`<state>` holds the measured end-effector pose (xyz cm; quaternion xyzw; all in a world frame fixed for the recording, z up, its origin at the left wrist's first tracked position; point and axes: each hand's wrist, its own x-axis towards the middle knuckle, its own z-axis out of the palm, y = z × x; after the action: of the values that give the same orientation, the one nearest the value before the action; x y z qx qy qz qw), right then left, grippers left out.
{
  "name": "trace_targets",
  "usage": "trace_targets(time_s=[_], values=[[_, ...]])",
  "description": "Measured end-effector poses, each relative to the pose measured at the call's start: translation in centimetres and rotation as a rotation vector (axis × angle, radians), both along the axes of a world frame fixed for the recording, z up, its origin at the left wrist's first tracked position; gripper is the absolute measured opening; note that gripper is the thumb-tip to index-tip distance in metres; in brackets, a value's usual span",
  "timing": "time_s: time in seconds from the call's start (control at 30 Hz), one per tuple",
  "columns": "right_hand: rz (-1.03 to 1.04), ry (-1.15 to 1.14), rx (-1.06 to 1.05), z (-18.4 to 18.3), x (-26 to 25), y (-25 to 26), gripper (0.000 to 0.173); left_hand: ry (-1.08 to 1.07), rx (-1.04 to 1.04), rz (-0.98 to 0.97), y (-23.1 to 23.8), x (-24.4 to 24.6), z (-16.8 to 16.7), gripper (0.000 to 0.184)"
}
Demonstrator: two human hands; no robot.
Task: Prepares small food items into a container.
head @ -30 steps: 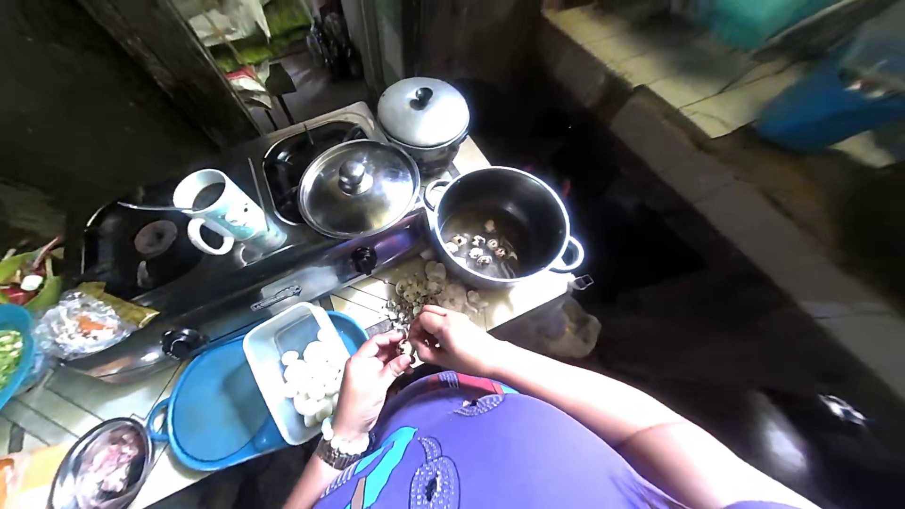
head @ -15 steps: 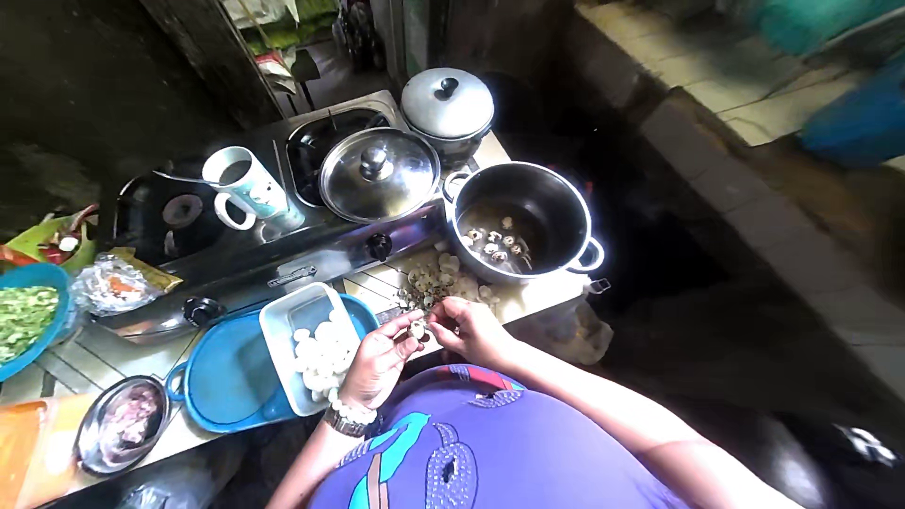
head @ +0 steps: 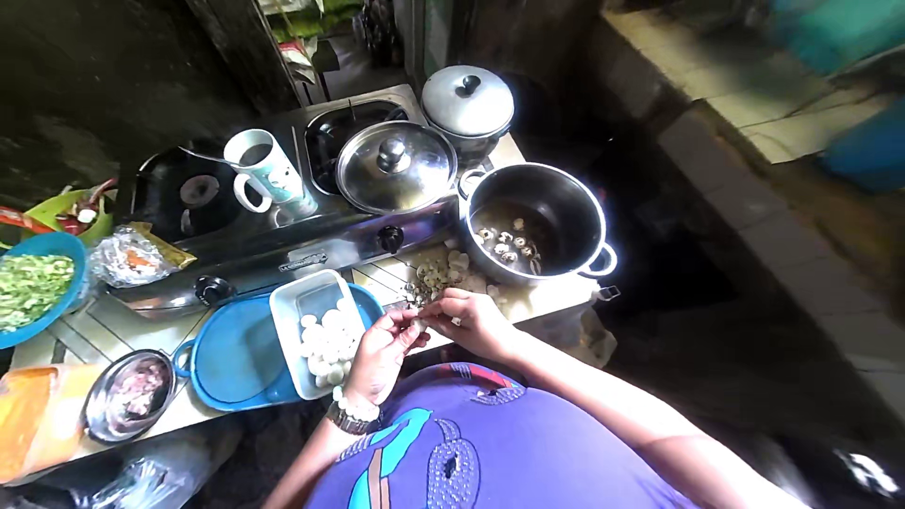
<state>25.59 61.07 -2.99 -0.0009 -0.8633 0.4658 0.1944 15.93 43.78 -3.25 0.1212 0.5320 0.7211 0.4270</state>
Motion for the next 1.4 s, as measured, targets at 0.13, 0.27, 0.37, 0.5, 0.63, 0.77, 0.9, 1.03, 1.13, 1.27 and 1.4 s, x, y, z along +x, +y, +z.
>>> trace_targets(time_s=[0.13, 0.27, 0.37, 0.5, 0.63, 0.77, 0.9, 1.03, 1.13, 1.27, 1.4], values=[[0.001, 0.04, 0.139, -0.3, -0.1, -0.2, 0.015, 0.062, -0.034, -0.007, -0.3, 0.0, 0.0, 0.021], [-0.021, -0.045, 0.11, -0.1, -0.1, -1.1, 0.013, 0.05, -0.032, -0.037, -0.5, 0.0, 0.2, 0.02], [-0.077, -0.055, 0.085, -0.2, -0.3, -1.4, 0.013, 0.0, 0.022, -0.048, -0.7, -0.1, 0.0, 0.019], [-0.138, -0.186, 0.017, -0.6, -0.5, -0.6, 0.019, -0.081, 0.059, -0.037, -0.8, -0.3, 0.2, 0.02], [-0.182, -0.355, 0.011, -1.1, -0.7, 0.7, 0.023, -0.161, 0.08, -0.003, -0.8, -0.2, 0.3, 0.024], [-0.105, -0.191, -0.073, -0.7, -0.1, 0.1, 0.029, -0.225, 0.113, 0.05, -0.6, -0.1, 0.1, 0.026], [-0.09, -0.134, -0.239, -0.3, 0.3, -1.6, 0.026, -0.184, 0.118, 0.109, -0.3, 0.4, 0.1, 0.018], [-0.146, -0.13, -0.32, -0.3, 0.4, -2.4, 0.021, -0.135, 0.145, 0.133, -0.4, 0.7, 0.0, 0.022], [-0.204, -0.05, -0.211, -0.6, 0.6, -2.9, 0.02, -0.083, 0.158, 0.128, -0.5, 1.0, -0.4, 0.028], [-0.248, -0.072, -0.14, -0.2, 0.5, -3.4, 0.019, -0.103, 0.166, 0.109, -0.7, 1.1, -0.3, 0.022], [-0.276, -0.152, -0.249, -0.1, 0.4, -2.6, 0.019, -0.229, 0.231, 0.062, -1.3, 0.7, -0.3, 0.025]])
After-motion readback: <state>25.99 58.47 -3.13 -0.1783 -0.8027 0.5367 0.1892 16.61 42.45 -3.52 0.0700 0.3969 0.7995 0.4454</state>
